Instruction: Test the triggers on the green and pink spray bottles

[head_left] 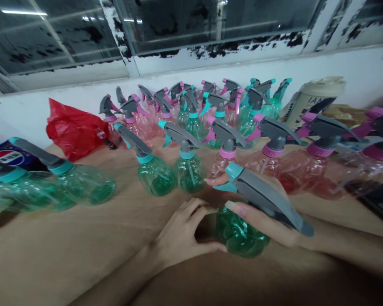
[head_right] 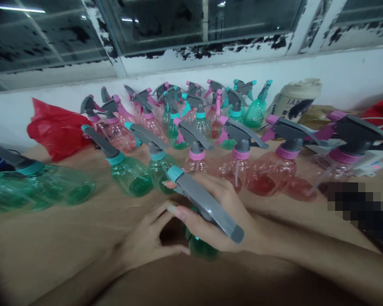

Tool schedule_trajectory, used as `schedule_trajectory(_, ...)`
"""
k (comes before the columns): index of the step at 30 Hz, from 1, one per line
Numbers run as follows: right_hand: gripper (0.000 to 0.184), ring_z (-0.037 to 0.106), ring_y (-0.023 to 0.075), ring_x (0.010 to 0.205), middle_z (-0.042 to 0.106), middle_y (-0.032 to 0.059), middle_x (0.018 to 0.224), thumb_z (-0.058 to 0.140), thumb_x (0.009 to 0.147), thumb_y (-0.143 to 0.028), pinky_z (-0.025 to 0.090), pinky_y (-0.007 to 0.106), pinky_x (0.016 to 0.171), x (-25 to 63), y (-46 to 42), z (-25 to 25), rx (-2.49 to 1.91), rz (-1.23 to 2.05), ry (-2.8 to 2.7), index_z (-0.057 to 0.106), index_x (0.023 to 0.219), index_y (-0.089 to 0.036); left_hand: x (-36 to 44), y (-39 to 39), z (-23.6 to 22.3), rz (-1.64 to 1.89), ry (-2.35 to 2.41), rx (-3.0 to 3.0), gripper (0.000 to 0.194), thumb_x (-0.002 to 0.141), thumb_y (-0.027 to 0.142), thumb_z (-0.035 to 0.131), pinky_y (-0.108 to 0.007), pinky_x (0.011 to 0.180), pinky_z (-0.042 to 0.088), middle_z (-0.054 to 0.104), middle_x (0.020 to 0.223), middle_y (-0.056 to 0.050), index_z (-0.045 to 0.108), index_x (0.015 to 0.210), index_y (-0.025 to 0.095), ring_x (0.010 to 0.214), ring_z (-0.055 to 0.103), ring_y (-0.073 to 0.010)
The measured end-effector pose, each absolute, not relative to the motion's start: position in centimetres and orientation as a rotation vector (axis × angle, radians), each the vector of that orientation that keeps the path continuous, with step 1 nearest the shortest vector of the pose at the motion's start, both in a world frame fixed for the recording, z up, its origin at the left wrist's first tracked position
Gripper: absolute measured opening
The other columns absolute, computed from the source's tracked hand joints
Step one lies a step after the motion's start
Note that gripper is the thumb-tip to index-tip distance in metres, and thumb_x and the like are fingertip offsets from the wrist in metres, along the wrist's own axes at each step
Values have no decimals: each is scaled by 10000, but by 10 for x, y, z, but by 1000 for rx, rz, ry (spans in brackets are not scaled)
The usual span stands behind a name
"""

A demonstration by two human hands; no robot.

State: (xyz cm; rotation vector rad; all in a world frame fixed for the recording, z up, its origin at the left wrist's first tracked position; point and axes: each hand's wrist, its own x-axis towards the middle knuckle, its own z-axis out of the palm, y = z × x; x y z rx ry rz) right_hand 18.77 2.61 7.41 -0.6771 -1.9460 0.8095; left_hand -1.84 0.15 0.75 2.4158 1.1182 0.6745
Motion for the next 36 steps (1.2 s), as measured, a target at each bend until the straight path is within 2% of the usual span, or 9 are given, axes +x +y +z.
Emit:
schedule_trajectory(7,200,633,196,684,648,27,781,621,779,-249,540,353,634,186,28,73,-624,758,-1907,627,978,-232,-19,1,7,671,1156,2447,638,708,612,684,-440,913,462,546,1165,-65,505,1201,249,1061,554,-276)
schedule_trajectory(13,239,655,206,747,678,41,844,632,777,-247,543,358,691,185,29,72,-628,786,-1902,638,1015,-220,-19,0,5,724,1144,2480,621,720,614,673,-423,861,489,557,1127,-75,515,1180,229,1015,575,-267)
schedule_trajectory(18,260,648,195,721,671,34,839,627,793,-271,537,341,645,187,27,71,-623,799,-1888,637,1052,-239,-19,0,5,728,1127,2479,605,731,622,657,-412,838,501,570,1078,-68,522,1155,212,971,590,-254)
schedule_trajectory(25,233,655,185,757,674,27,898,614,806,-240,540,336,675,189,28,71,-619,813,-1956,635,1038,-246,-18,0,8,684,1127,2422,572,714,573,704,-406,826,510,577,1065,-58,529,1126,216,941,603,-241)
schedule_trajectory(28,168,658,192,767,680,19,884,618,801,-242,545,345,687,189,30,74,-597,832,-1953,639,967,-259,-17,0,8,671,1144,2435,540,727,567,695,-387,781,523,584,1039,-54,534,1102,212,895,612,-232)
schedule_trajectory(33,42,650,195,724,653,14,788,587,791,-235,533,335,629,190,30,79,-558,874,-1970,610,826,-241,-17,-3,6,681,1188,2463,549,782,648,575,-361,699,531,580,973,-46,532,1119,217,790,615,-208)
schedule_trajectory(36,71,632,188,691,629,14,743,544,812,-254,513,327,611,190,30,77,-605,866,-2017,588,760,-235,-17,-5,6,622,1238,2455,539,764,661,586,-334,626,523,587,904,-32,557,1048,203,722,602,-193)
